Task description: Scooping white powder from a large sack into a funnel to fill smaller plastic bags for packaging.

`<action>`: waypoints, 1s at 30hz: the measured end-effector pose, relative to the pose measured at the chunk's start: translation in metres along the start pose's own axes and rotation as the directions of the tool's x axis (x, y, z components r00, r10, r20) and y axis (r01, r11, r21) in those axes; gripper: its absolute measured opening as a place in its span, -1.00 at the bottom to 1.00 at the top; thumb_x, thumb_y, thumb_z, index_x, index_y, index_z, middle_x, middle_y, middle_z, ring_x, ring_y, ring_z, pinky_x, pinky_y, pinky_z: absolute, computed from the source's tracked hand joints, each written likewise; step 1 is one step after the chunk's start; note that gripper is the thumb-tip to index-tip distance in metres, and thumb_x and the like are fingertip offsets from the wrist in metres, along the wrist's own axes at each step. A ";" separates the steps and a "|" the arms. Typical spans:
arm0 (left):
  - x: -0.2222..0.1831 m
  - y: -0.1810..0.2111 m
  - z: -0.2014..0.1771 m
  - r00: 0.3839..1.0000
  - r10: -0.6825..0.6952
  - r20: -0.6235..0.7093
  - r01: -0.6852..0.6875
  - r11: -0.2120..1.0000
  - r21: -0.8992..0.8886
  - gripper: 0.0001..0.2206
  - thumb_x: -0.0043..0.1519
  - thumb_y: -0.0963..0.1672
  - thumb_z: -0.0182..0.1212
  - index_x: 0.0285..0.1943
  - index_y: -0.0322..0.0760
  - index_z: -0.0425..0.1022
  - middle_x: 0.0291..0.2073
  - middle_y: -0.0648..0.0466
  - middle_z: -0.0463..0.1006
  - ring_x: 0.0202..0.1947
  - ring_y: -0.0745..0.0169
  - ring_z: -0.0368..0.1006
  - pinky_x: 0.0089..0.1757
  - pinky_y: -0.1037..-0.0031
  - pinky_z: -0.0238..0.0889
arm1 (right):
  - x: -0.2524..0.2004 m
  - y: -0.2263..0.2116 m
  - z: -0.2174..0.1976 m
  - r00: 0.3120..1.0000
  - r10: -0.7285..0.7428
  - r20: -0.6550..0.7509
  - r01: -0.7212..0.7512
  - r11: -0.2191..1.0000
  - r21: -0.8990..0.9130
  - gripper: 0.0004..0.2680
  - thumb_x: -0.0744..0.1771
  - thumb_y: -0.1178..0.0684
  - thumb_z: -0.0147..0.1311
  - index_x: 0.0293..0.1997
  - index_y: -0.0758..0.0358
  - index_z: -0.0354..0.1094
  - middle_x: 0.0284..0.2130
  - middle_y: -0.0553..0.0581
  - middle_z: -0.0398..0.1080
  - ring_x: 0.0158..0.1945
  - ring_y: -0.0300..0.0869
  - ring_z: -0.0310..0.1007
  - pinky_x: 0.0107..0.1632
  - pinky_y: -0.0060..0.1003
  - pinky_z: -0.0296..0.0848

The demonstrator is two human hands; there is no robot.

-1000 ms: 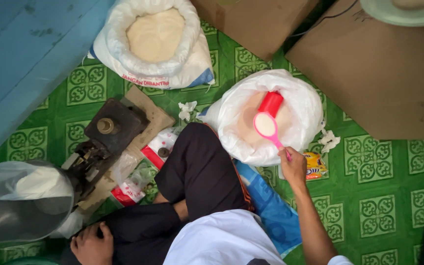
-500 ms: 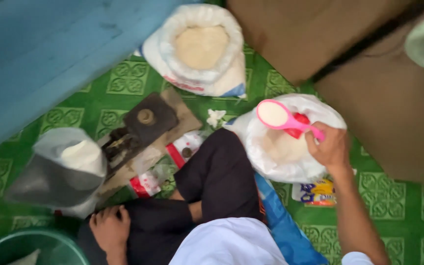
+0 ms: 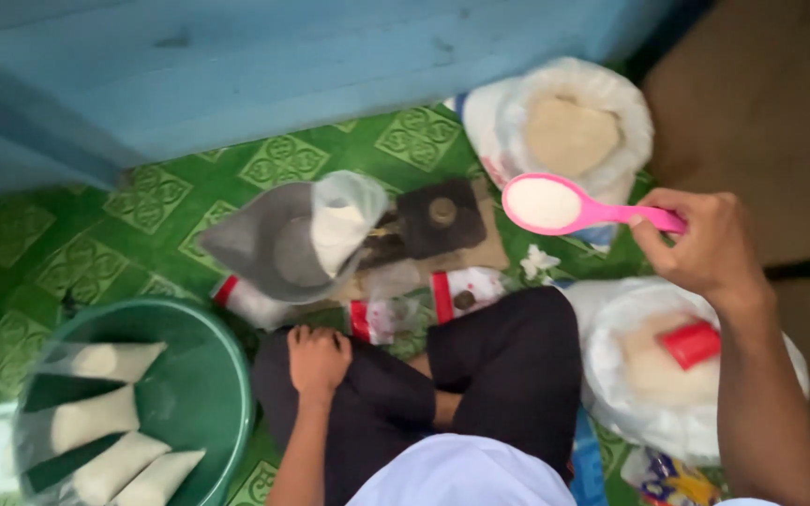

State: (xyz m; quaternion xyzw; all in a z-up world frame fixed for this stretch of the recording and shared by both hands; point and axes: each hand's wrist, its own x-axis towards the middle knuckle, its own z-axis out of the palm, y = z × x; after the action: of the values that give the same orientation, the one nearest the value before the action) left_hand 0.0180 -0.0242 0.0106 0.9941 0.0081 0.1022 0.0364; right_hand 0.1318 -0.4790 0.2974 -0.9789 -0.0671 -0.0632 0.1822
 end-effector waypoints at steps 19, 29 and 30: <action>0.006 0.001 0.026 0.981 -0.025 0.194 0.040 0.996 -0.074 -0.74 0.07 -0.04 0.05 -0.45 -0.23 0.60 -0.50 -0.04 0.57 -0.28 -0.12 0.40 0.01 0.11 0.14 | 0.122 -0.157 0.048 0.940 -0.100 0.325 0.164 0.971 -0.175 -0.71 0.21 -0.17 -0.03 -0.08 -0.04 0.52 -0.51 0.12 0.51 -0.29 0.03 0.49 -0.17 -0.05 0.40; 0.008 0.002 0.029 0.940 -0.012 0.340 0.046 0.995 -0.090 -0.72 0.17 -0.03 0.04 -0.46 -0.20 0.61 -0.47 0.00 0.57 -0.19 -0.11 0.39 0.07 0.09 0.10 | 0.135 -0.193 0.063 0.907 -0.097 0.410 0.230 0.930 -0.288 -0.74 0.20 -0.14 -0.10 -0.16 -0.09 0.49 -0.65 0.14 0.44 -0.39 0.08 0.47 -0.32 -0.01 0.37; 0.009 0.003 0.027 0.932 -0.011 0.363 0.044 0.996 -0.083 -0.72 0.18 -0.03 0.03 -0.46 -0.17 0.61 -0.47 0.00 0.57 -0.17 -0.11 0.38 0.07 0.10 0.09 | 0.135 -0.194 0.066 0.904 -0.129 0.407 0.270 0.912 -0.309 -0.77 0.20 -0.15 -0.10 -0.23 -0.09 0.48 -0.67 0.15 0.42 -0.41 0.08 0.46 -0.36 -0.01 0.35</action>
State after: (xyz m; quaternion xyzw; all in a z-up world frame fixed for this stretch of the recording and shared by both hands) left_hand 0.0324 -0.0285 -0.0143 0.9930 0.0104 -0.0828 0.0830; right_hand 0.2412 -0.2612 0.3242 -0.9768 -0.1897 0.0966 -0.0231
